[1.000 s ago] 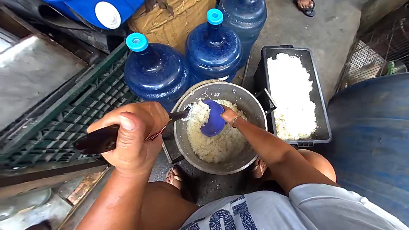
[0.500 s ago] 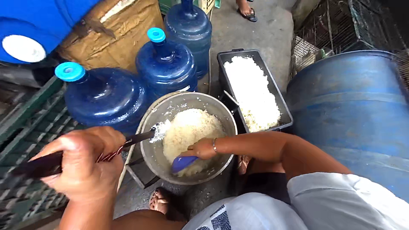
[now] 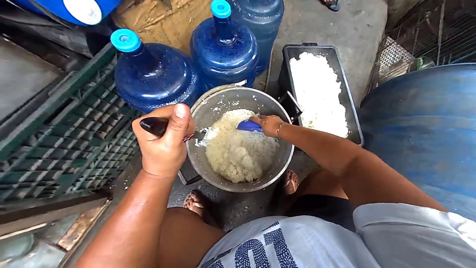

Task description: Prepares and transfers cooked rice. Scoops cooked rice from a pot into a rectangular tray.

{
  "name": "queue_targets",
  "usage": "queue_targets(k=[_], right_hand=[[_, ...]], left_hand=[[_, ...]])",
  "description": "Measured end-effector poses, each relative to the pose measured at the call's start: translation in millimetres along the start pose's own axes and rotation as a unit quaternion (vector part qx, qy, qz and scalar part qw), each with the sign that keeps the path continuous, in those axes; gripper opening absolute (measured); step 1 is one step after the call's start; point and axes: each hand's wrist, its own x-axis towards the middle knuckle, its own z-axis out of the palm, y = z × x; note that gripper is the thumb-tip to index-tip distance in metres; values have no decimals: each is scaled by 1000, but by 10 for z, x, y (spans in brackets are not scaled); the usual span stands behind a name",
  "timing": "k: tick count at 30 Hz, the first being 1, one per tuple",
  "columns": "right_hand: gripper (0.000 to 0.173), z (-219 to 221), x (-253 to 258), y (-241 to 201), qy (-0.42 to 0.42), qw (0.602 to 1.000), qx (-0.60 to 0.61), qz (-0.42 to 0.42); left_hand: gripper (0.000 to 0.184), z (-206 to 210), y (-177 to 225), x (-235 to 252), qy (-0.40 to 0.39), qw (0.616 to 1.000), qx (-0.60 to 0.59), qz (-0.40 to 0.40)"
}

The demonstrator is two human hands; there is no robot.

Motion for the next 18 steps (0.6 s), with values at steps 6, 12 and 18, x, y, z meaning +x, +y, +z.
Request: queue_targets(k=[6,12,18], right_hand=[[82,108,-284,-38,-58,998,23,8],[70,199,-254,-80,-88,992,85,-7],[63,761,-197,14,-67,932,349,67]], left_hand=[[30,-70,4,16,-1,1000,11,0],[29,-85,22,22,7,1000,-8,5],[27,-143,72,-3,8,1000,-6,9]])
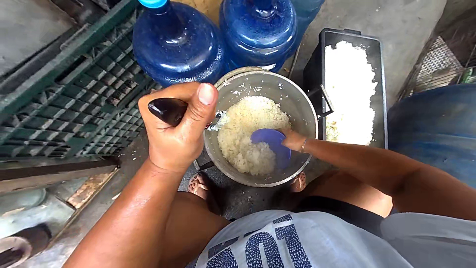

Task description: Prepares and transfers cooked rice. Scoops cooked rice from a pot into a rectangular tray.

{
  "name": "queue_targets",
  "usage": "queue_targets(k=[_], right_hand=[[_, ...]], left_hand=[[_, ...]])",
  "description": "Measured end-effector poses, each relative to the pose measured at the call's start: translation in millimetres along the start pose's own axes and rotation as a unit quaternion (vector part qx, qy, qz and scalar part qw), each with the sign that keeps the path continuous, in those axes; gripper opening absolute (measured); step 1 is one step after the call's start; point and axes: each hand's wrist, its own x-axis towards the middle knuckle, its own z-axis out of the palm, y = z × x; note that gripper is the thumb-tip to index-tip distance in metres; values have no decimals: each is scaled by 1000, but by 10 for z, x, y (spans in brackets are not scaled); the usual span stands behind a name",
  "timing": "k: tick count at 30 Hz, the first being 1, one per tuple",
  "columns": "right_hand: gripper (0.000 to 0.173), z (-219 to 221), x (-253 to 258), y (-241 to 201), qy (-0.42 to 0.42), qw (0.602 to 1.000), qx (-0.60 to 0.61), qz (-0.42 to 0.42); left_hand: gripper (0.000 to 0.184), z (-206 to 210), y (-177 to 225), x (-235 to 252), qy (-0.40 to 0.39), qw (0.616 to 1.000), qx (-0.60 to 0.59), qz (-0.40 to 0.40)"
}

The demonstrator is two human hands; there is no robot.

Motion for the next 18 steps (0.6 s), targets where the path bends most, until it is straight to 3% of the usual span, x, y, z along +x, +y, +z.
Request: queue_targets(k=[5,10,18], right_hand=[[60,135,157,-24,17,994,106,37],[63,43,241,-114,-20,980,171,101],[63,54,449,-134,-49,964,237,111]], left_hand=[[28,-40,1,11,0,1000,8,7],[30,-91,25,14,4,1000,23,10],[31,-154,61,3,1,999,33,5]])
